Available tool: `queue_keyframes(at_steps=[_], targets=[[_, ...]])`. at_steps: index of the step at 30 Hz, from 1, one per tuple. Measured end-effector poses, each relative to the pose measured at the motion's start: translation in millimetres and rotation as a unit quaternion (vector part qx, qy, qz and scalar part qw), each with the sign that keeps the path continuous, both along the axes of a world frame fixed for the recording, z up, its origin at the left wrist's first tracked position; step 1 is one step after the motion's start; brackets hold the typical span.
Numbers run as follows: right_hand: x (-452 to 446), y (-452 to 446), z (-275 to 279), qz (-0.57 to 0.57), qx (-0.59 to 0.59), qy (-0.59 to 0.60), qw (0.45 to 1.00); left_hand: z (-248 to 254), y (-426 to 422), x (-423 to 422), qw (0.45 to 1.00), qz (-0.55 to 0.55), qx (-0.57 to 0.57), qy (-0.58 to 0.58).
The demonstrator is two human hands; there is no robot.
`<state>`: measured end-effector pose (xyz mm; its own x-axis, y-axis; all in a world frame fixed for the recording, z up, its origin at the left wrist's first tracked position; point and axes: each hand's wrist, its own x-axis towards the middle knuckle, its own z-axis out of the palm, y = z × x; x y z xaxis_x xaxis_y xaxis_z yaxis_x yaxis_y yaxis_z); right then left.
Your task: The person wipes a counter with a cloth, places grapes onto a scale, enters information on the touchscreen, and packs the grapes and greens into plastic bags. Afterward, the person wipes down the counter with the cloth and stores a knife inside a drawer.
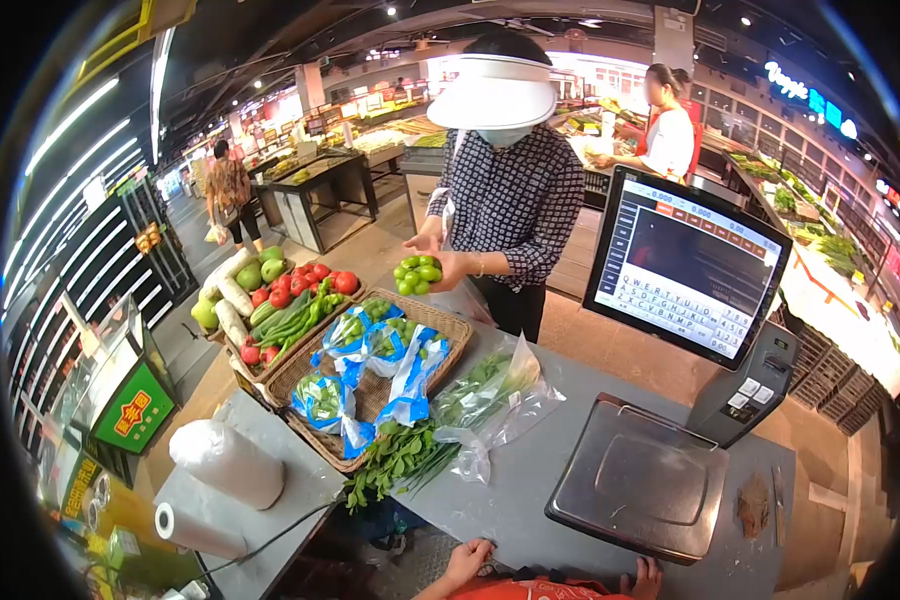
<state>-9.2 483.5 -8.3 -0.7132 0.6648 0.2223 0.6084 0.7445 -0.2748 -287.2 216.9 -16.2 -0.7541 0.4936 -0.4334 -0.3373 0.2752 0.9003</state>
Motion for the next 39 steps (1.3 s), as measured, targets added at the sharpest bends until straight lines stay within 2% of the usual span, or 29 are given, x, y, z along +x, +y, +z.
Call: queue_keyframes(at_steps=[3,6,13,19,22,25,26,29,30,33,39], targets=[[1,8,8,-0.050,-0.043,-0.064,0.996,4,-1,0,0.998,-0.010,0.029,-0.063],[2,12,7,-0.050,-0.010,-0.087,0.995,14,-2,-1,0.994,-0.014,0.051,-0.097],[3,11,2,-0.043,0.028,-0.078,0.996,4,-3,-8,0.993,-0.016,0.067,-0.091],[6,14,2,-0.020,0.022,-0.072,0.997,7,-1,-13,0.989,0.032,0.038,-0.138],[4,11,8,-0.014,0.001,-0.091,0.996,16,1,-11,0.992,0.022,0.027,-0.123],[1,5,-2,0.006,-0.032,-0.090,0.995,-7,-3,-1,0.995,0.004,0.087,-0.049],[2,4,-4,0.014,-0.041,-0.090,0.995,-22,-8,3,0.987,-0.018,0.137,-0.084],[-3,5,-7,0.033,-0.060,-0.092,0.993,36,-16,15,0.983,-0.125,0.124,-0.046],[-3,6,-8,0.038,-0.060,-0.094,0.993,5,-24,20,0.963,-0.228,0.129,-0.070],[-1,10,-8,0.046,-0.063,-0.097,0.992,22,-49,31,0.943,-0.308,0.066,-0.104],[5,17,-8,0.049,-0.066,-0.101,0.991,-42,-110,35,0.925,-0.331,-0.160,-0.100]])
